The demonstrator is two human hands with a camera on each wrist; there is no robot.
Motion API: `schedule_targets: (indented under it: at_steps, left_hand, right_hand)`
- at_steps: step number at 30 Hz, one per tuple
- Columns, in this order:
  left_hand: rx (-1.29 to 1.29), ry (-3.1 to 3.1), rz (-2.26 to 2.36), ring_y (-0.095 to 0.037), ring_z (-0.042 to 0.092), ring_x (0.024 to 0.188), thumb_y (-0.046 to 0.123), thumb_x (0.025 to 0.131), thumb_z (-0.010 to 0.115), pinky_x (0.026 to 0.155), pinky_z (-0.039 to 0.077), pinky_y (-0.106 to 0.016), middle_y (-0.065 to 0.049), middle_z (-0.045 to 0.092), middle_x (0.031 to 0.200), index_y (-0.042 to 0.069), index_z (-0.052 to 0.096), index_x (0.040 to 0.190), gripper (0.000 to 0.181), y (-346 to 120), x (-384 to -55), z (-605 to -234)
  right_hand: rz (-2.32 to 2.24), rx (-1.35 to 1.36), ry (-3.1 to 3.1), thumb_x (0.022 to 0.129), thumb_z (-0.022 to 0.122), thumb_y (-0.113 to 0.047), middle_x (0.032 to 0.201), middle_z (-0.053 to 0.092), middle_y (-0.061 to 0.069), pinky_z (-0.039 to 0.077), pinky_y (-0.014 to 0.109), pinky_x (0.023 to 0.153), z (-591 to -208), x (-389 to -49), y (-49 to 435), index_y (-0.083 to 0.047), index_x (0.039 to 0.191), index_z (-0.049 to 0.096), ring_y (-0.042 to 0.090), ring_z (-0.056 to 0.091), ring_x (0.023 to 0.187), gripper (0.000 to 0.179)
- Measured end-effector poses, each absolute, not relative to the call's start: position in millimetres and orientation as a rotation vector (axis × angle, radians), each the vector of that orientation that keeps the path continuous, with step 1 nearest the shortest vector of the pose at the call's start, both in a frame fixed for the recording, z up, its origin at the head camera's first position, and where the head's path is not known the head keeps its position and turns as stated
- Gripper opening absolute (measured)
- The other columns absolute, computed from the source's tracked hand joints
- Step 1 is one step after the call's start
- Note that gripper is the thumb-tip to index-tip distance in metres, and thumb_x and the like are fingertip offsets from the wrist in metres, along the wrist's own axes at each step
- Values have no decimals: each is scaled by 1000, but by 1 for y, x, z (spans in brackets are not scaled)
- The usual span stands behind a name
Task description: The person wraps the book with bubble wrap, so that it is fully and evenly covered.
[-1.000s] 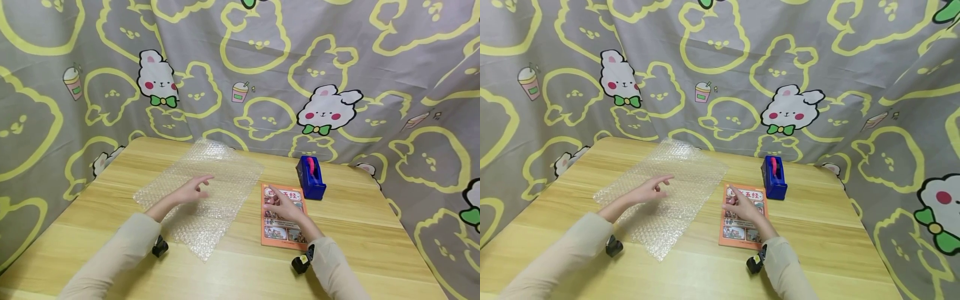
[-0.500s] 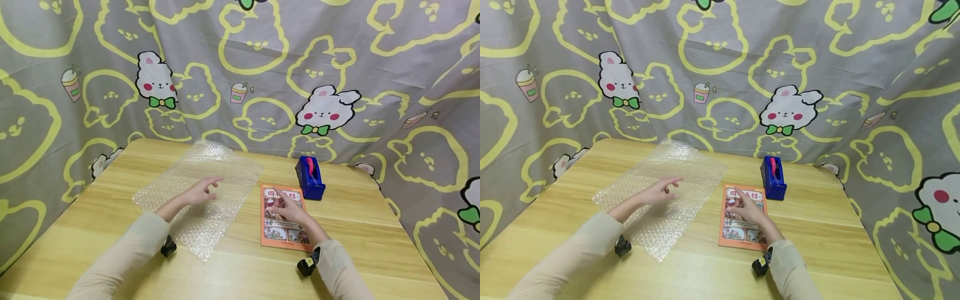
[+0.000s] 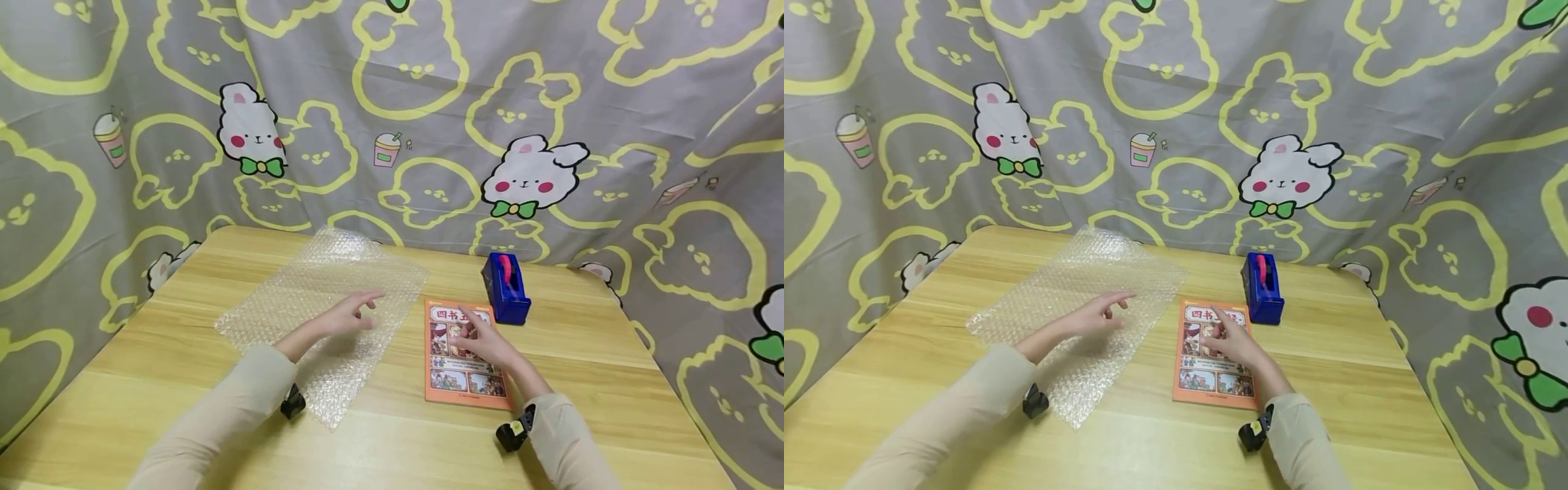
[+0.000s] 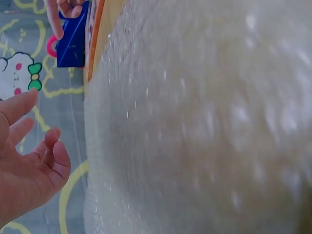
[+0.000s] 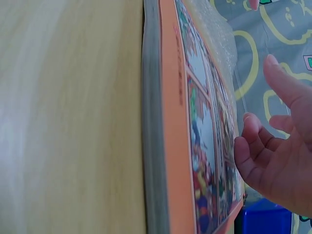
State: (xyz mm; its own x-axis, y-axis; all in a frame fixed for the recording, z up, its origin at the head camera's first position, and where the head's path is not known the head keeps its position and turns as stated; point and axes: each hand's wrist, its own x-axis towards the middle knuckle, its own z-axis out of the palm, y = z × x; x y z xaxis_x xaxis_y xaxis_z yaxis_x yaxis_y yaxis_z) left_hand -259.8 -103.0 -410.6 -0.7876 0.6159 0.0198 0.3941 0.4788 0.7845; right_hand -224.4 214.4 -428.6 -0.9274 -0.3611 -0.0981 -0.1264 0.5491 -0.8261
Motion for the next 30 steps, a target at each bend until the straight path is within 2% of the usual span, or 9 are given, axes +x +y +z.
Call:
schedule_targets:
  at_steps: [13, 20, 24, 27, 30]
  left_hand:
    - [892, 2387, 1145, -13, 41, 62, 6, 85, 60, 57, 41, -22, -22, 45, 117, 5, 29, 142, 64, -63, -260, -418]
    - [944, 2388, 1080, -21, 52, 84, 8, 84, 62, 72, 46, -27, -22, 46, 121, 6, 30, 141, 66, -39, -260, -423]
    - [965, 2357, 1074, -24, 55, 88, 7, 84, 61, 72, 48, -27, -25, 42, 127, 7, 29, 142, 66, -27, -258, -425]
    - [971, 2334, 1077, -17, 53, 75, 5, 84, 61, 64, 47, -24, -27, 40, 130, 7, 29, 142, 67, -22, -256, -426]
    - [978, 2308, 1082, -9, 43, 57, 2, 83, 60, 52, 41, -18, -27, 40, 132, 6, 29, 142, 66, -18, -254, -427]
  right_hand:
    - [-1328, -467, 2513, 87, 61, -13, 83, 47, 9, 39, 22, 56, -428, -220, 236, 2, 144, 10, 15, 42, 68, 79]
    - [-1298, -443, 2572, 86, 63, -14, 83, 48, 8, 39, 21, 60, -427, -215, 253, 8, 142, 12, 15, 43, 71, 79]
    - [-1313, -422, 2558, 85, 63, -15, 84, 48, 10, 40, 21, 62, -426, -211, 259, 7, 143, 11, 16, 44, 72, 81]
    - [-1328, -400, 2536, 85, 64, -15, 85, 47, 10, 40, 21, 60, -425, -210, 261, 6, 143, 11, 17, 43, 72, 82]
    - [-1327, -390, 2526, 85, 64, -14, 86, 46, 11, 38, 22, 58, -426, -210, 264, 6, 143, 11, 18, 42, 71, 82]
